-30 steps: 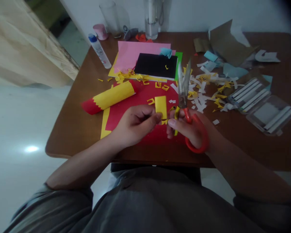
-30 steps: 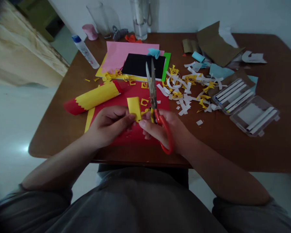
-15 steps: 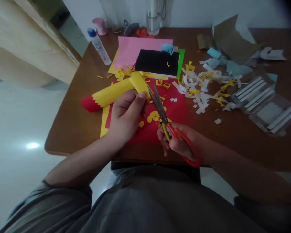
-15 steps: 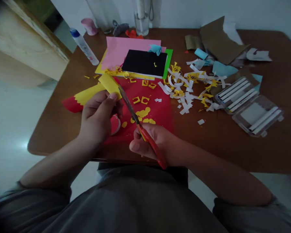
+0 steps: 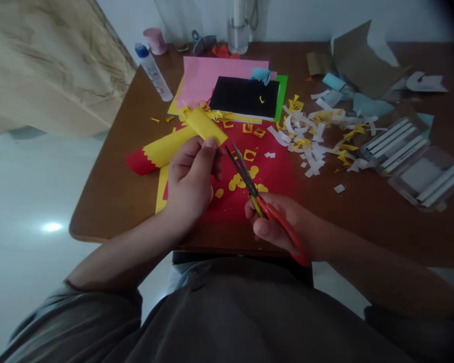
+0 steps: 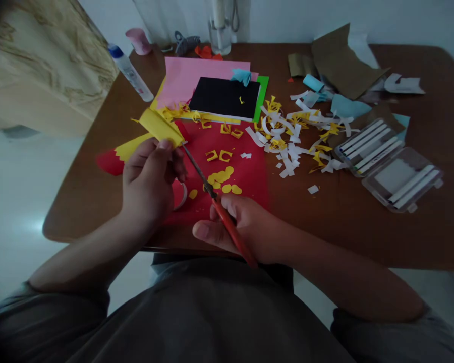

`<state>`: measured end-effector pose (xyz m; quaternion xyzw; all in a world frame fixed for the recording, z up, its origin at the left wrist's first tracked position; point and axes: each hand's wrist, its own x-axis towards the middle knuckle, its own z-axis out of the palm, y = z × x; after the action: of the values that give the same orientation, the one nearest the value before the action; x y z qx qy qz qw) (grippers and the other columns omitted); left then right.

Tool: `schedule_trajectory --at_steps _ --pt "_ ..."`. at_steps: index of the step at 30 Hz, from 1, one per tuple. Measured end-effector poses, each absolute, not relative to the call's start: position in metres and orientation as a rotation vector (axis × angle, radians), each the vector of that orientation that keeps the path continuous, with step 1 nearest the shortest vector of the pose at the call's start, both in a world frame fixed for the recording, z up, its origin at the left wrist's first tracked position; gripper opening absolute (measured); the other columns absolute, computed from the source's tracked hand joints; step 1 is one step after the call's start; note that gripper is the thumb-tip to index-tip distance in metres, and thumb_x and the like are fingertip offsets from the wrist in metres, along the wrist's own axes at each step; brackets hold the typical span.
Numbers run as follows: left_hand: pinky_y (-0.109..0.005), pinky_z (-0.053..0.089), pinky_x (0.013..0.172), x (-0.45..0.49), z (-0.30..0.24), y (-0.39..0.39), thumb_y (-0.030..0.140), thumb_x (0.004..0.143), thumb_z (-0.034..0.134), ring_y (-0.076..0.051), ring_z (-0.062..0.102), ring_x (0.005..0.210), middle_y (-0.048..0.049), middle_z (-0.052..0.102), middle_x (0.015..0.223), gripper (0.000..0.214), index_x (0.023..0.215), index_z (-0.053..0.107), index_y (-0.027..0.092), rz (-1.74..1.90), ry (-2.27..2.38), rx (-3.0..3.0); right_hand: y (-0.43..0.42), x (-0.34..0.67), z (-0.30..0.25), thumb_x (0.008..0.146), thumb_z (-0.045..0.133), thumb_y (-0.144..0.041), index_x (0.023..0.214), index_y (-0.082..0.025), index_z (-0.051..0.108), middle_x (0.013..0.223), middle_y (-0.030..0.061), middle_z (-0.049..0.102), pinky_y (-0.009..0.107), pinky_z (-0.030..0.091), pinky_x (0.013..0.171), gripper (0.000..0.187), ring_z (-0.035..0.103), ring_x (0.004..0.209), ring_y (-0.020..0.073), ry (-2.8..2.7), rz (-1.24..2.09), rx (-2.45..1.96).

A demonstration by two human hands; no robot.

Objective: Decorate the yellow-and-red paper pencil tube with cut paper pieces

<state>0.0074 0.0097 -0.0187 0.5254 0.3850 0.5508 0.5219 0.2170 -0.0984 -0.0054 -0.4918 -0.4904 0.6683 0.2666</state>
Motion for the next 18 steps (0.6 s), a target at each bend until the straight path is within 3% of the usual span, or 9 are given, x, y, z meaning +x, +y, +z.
schedule_trajectory --at_steps 3,11,18 --pt "-0.032 0.04 0.06 0.006 -0.014 0.008 0.051 0.11 0.085 -0.011 0.053 0.062 0.0024 0.063 0.072 0.042 0.081 0.073 0.023 1.366 0.893 1.267 -0.098 0.215 -0.006 0.082 0.093 -0.092 0.096 -0.025 0.066 0.083 -0.0021 0.059 0.032 0.046 0.066 0.074 0.056 0.073 0.0176 -1.333 1.805 -1.323" --pt "-0.031 0.05 0.067 -0.001 -0.014 -0.007 0.055 0.108 0.086 -0.015 0.058 0.068 -0.0011 0.069 0.073 0.047 0.077 0.076 0.022 1.074 0.871 1.464 -0.099 0.213 -0.009 0.089 0.087 -0.091 0.096 -0.026 0.062 0.087 -0.0014 0.059 0.036 0.053 0.074 0.07 0.06 0.077 0.0192 -1.319 1.773 -1.211" --pt "-0.03 0.049 0.063 0.002 -0.014 -0.007 0.058 0.103 0.091 -0.016 0.062 0.066 -0.002 0.07 0.068 0.044 0.077 0.086 0.023 0.988 0.876 1.404 -0.1 0.214 -0.016 0.095 0.077 -0.095 0.099 -0.027 0.062 0.087 -0.0014 0.06 0.038 0.054 0.076 0.07 0.063 0.079 0.0209 -1.357 1.74 -1.175"
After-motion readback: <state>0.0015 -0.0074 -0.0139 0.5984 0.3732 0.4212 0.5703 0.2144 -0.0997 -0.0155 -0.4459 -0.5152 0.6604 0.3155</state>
